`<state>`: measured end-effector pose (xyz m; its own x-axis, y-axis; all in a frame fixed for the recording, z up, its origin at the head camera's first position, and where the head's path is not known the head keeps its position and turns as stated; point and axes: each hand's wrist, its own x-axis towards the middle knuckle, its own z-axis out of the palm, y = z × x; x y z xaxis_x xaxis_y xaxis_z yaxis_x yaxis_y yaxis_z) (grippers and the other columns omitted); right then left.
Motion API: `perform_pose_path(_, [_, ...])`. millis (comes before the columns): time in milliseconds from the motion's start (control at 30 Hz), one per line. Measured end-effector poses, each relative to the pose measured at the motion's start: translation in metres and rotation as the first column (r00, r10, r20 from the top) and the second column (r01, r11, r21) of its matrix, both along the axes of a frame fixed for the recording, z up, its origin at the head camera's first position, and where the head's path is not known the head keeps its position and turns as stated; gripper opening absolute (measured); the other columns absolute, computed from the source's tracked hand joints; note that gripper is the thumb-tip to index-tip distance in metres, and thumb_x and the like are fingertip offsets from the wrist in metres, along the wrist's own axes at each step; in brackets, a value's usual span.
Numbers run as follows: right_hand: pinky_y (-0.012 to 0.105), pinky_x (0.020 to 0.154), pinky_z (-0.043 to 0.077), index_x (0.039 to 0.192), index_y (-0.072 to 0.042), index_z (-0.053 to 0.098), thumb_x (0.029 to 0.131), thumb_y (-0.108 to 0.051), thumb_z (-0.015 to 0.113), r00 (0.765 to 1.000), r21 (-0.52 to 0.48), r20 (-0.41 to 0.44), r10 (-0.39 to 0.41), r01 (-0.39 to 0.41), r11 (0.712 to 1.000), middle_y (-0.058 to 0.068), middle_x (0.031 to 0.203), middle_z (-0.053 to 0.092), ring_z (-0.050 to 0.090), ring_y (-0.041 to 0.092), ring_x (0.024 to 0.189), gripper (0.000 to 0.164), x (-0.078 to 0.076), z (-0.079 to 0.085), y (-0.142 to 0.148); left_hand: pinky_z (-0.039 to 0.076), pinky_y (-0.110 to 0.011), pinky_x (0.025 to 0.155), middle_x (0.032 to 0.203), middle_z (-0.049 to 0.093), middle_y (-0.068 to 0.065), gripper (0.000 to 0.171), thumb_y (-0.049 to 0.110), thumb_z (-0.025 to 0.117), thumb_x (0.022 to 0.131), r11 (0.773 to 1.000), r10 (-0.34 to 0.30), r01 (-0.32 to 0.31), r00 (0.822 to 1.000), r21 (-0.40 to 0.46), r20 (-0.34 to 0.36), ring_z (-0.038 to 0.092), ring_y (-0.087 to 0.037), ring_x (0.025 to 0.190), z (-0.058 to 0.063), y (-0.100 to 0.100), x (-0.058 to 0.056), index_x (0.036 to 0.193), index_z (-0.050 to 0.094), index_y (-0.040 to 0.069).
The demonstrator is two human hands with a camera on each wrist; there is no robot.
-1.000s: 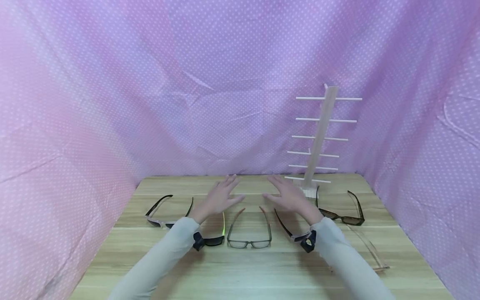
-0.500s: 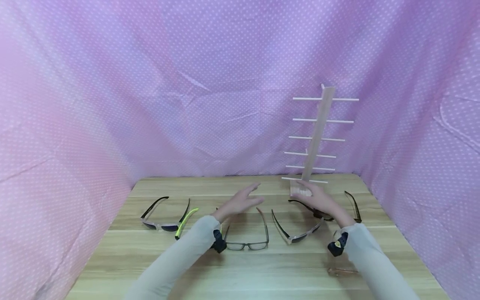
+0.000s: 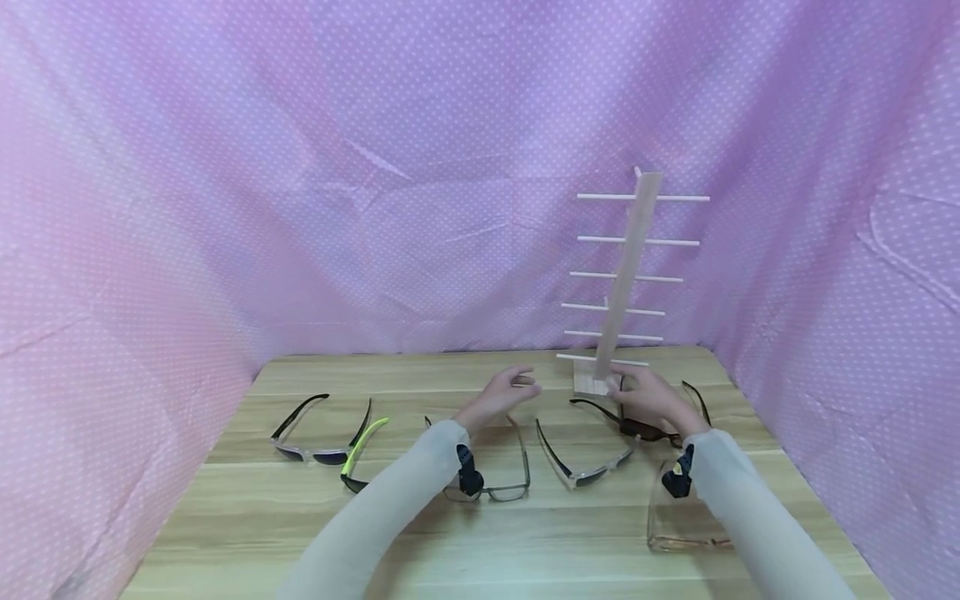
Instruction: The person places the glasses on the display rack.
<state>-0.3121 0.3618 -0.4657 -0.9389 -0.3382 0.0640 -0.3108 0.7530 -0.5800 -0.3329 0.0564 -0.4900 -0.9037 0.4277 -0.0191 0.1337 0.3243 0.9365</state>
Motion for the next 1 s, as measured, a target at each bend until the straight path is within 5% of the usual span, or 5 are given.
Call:
perform_pose_path(367, [0.069,0.105,0.042,0.143,0.005,0.052,0.089,-0.009,0.076,0.999,0.045,0.020,-0.026,0.025,0.999,0.033,0.142,0.054,0.050,0.054,0.130,0.061,-0.011,-0.015,0.003,0.054,-0.041,0.101,0.128,0.066,-0.020,0.054,0.014,0.068,0.096,0.998,0.035,-0.037,0.998,0.042,0.054,0.064,-0.032,0.118,-0.007,0.035,-0.008,0.145,0.051,-0.001])
perform_pose_path(500, [0.053,0.091,0.052,0.131,0.004,0.061,0.086,-0.008,0.076,0.999,0.061,0.031,-0.028,0.026,0.998,0.026,0.118,0.068,0.063,0.037,0.105,0.048,-0.011,-0.017,0.006,0.054,-0.041,0.102,0.128,0.067,-0.020,0.053,0.011,0.068,0.096,0.996,0.066,-0.071,0.993,0.049,0.094,0.064,-0.031,0.118,-0.015,0.044,-0.009,0.144,0.051,-0.002])
perform_pose_path(667, [0.036,0.071,0.045,0.102,0.003,0.062,0.085,-0.006,0.076,0.999,0.069,0.042,-0.016,0.013,0.998,0.010,0.083,0.061,0.054,0.021,0.079,0.024,-0.016,-0.019,0.009,0.055,-0.035,0.099,0.121,0.070,-0.016,0.052,0.008,0.071,0.093,0.991,0.121,-0.126,0.988,0.037,0.099,0.067,-0.026,0.111,-0.022,0.054,-0.013,0.142,0.055,-0.001])
perform_pose_path(833, [0.040,0.077,0.049,0.115,0.011,0.062,0.084,-0.007,0.079,0.999,0.083,0.029,-0.016,0.014,0.996,0.018,0.094,0.068,0.058,0.024,0.084,0.040,-0.021,-0.020,0.010,0.055,-0.032,0.097,0.117,0.071,-0.013,0.049,0.005,0.072,0.091,0.989,0.141,-0.145,0.984,0.037,0.105,0.067,-0.022,0.107,-0.022,0.064,-0.015,0.138,0.059,-0.001])
perform_pose_path(1000, [0.033,0.066,0.043,0.107,0.011,0.063,0.082,-0.005,0.079,0.999,0.054,0.044,0.003,-0.005,0.999,0.012,0.077,0.060,0.049,0.017,0.069,0.034,-0.027,-0.021,0.010,0.056,-0.032,0.095,0.117,0.071,-0.011,0.045,0.003,0.072,0.090,0.989,0.147,-0.149,0.982,0.015,0.115,0.066,-0.020,0.105,-0.023,0.071,-0.018,0.134,0.063,0.002])
